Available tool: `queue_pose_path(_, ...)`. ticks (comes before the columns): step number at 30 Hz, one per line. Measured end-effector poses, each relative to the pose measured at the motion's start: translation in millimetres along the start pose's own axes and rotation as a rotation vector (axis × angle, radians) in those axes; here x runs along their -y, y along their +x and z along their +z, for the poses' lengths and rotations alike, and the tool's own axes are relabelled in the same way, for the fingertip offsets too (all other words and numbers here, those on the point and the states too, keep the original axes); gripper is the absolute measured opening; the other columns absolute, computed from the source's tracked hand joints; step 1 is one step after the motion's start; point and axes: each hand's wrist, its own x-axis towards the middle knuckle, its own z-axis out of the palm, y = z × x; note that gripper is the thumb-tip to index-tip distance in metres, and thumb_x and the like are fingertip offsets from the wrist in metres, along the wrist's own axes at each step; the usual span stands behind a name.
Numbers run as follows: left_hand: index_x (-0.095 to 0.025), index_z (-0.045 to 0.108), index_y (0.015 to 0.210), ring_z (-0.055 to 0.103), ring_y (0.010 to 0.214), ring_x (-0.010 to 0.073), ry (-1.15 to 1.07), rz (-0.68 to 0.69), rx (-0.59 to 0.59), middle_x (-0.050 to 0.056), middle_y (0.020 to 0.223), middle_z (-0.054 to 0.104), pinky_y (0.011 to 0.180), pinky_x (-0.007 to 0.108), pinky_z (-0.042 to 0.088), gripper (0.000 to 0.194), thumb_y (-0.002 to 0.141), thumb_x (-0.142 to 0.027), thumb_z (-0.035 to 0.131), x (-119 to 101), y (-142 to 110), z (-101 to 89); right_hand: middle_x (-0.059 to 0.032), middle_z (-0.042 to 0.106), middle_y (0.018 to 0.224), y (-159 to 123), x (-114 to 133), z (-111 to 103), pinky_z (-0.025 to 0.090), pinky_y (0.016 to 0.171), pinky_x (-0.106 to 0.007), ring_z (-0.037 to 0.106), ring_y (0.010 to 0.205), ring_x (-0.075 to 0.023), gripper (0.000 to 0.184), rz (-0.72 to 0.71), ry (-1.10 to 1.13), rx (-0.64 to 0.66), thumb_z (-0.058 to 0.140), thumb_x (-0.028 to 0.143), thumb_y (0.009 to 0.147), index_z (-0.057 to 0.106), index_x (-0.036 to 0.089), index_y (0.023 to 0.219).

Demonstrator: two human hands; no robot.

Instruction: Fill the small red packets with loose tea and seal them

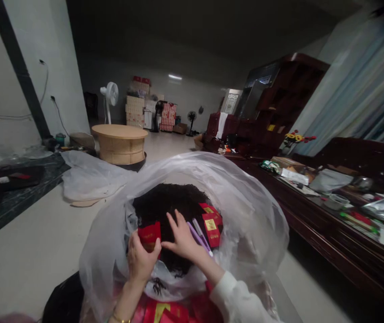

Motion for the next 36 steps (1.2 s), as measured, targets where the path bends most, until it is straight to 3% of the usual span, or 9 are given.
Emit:
queue_pose_path(5,-0.006,0.05,0.113,0.063,0.097,0.0364,0.001,0.038,-0.015,0.021,0.1,0.064,0.08,0.048,0.052,0.063,0.07,-0.051,0.058,1.9,1.7,2.0,-0.0196,0.028,0.15,-7.9,14.4,20.2,0.034,0.1,-0.054,0.035,0.131,-0.0379,0.077,-0.039,-0.245,-0.088,0.067,0.041,0.079,0.03,0.027,0.146)
queue_pose_path(8,-0.006,0.05,0.114,0.062,0.097,0.0363,0.01,0.063,-0.02,0.021,0.101,0.063,0.081,0.048,0.051,0.063,0.07,-0.05,0.058,0.9,2.4,0.7,-0.0161,0.049,0.132,4.3,15.3,20.6,0.042,0.087,-0.045,0.049,0.111,-0.0309,0.057,-0.075,-0.282,-0.168,0.059,0.04,0.086,0.042,0.027,0.139)
queue_pose_path(11,-0.006,0.05,0.113,0.062,0.098,0.0365,0.018,0.06,-0.006,0.021,0.1,0.063,0.08,0.048,0.052,0.062,0.071,-0.051,0.057,-0.8,3.4,-1.5,-0.0112,0.059,0.109,8.7,12.0,20.5,0.043,0.078,-0.036,0.052,0.095,-0.0242,0.04,-0.131,-0.273,-0.207,0.055,0.035,0.089,0.054,0.025,0.127)
queue_pose_path(17,-0.006,0.051,0.112,0.062,0.096,0.0362,0.024,0.046,-0.002,0.02,0.099,0.063,0.08,0.048,0.051,0.063,0.07,-0.053,0.058,-1.1,3.6,-1.9,-0.0124,0.055,0.117,-7.1,8.4,18.5,0.042,0.081,-0.039,0.047,0.103,-0.0273,0.049,-0.154,-0.282,-0.234,0.064,0.042,0.082,0.053,0.023,0.126)
queue_pose_path(22,-0.009,0.052,0.11,0.061,0.094,0.0337,0.009,0.064,-0.009,0.016,0.096,0.061,0.079,0.046,0.051,0.058,0.07,-0.051,0.059,-1.8,4.9,-1.9,-0.008,0.06,0.101,-2.8,9.9,11.2,0.043,0.075,-0.033,0.05,0.091,-0.0221,0.029,-0.16,-0.246,-0.186,0.06,0.031,0.086,0.06,0.022,0.114)
queue_pose_path(27,-0.01,0.053,0.108,0.058,0.094,0.0313,0.022,0.165,-0.031,0.015,0.098,0.058,0.08,0.044,0.05,0.052,0.072,-0.047,0.059,-5.0,8.4,-6.9,-0.0118,0.056,0.114,7.2,14.7,12.3,0.046,0.078,-0.036,0.05,0.099,-0.0248,0.047,-0.153,-0.212,-0.211,0.067,0.034,0.081,0.055,0.022,0.124)
queue_pose_path(31,-0.011,0.056,0.104,0.058,0.088,0.0281,0.033,0.186,-0.027,0.012,0.093,0.055,0.075,0.04,0.051,0.047,0.074,-0.047,0.059,-7.0,9.0,-11.4,-0.0077,0.058,0.102,12.8,10.6,10.9,0.046,0.08,-0.032,0.053,0.094,-0.0201,0.028,-0.171,-0.054,-0.219,0.057,0.031,0.088,0.062,0.026,0.115)
queue_pose_path(33,-0.011,0.056,0.103,0.058,0.086,0.0277,0.037,0.198,-0.025,0.011,0.092,0.055,0.074,0.04,0.052,0.047,0.075,-0.048,0.058,-7.3,8.9,-12.2,-0.0085,0.057,0.111,21.7,2.3,1.8,0.044,0.089,-0.034,0.052,0.102,-0.0204,0.032,-0.096,0.031,-0.285,0.053,0.037,0.091,0.06,0.027,0.12)
queue_pose_path(36,-0.01,0.057,0.105,0.058,0.085,0.0278,0.042,0.211,-0.021,0.011,0.091,0.055,0.074,0.04,0.052,0.049,0.075,-0.049,0.058,-7.3,8.6,-11.6,-0.014,0.046,0.135,45.3,-17.5,-19.5,0.036,0.1,-0.044,0.042,0.123,-0.0281,0.045,0.198,-0.012,-0.261,0.045,0.045,0.093,0.052,0.026,0.132)
